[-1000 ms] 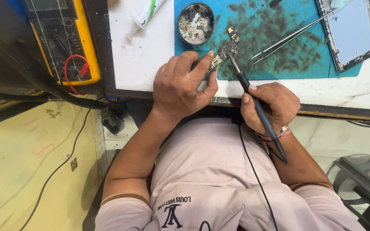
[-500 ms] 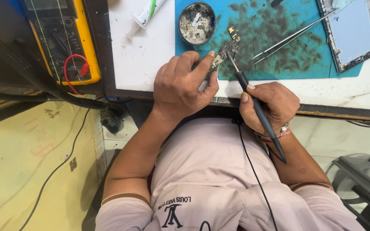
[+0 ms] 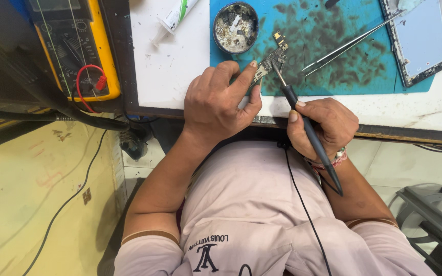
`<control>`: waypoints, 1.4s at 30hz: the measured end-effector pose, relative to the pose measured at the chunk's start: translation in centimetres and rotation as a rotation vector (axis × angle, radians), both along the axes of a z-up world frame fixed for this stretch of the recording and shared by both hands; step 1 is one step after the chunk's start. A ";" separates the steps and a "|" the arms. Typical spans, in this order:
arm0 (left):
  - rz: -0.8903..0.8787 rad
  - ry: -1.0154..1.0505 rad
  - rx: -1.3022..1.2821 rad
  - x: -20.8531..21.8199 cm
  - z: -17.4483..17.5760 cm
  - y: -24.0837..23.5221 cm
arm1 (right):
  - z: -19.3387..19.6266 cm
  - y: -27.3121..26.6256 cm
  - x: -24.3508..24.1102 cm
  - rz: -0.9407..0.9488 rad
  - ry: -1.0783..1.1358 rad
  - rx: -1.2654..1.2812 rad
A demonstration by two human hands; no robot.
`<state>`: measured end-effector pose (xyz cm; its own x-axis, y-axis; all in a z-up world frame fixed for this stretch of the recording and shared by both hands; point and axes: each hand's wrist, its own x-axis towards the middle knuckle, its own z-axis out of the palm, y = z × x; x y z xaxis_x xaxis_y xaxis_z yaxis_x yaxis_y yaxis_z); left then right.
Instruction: The person uses a soldering iron to apply solder to various points on a small electronic circuit board. They hold the board with their left hand and manipulate the iron with their right hand, occasionally using tweezers to adjust components. The person also uses a hot air gun to heat the board and tweezers to remove a small component.
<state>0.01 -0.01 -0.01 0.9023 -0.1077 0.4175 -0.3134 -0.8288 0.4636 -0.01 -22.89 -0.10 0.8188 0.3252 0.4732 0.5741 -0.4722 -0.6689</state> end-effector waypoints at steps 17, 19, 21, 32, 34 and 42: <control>0.006 0.003 -0.005 0.0 0.1 -0.1 | -0.3 -0.1 0.0 0.003 -0.016 0.004; 0.001 0.003 -0.009 0.1 0.0 -0.1 | -0.4 -0.2 -0.1 0.000 -0.023 0.007; 0.001 0.004 -0.007 0.1 0.1 0.0 | -0.6 -0.5 -0.4 -0.018 0.024 0.040; 0.172 0.053 -1.149 -5.7 -1.3 4.0 | -2.1 -1.2 -0.9 -0.053 0.113 0.246; 0.230 -0.008 -1.683 -7.3 -1.7 6.8 | -2.3 -1.1 -1.0 -0.044 0.121 0.264; 0.205 -0.015 -2.362 -9.9 -3.5 14.3 | -3.0 -1.5 -1.4 -0.084 0.112 0.234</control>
<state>-9.90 14.26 -3.49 0.8322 0.4308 -0.3492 -0.3392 0.8936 0.2939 -1.37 -24.39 -3.11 0.8896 0.1465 0.4327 0.4560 -0.3399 -0.8225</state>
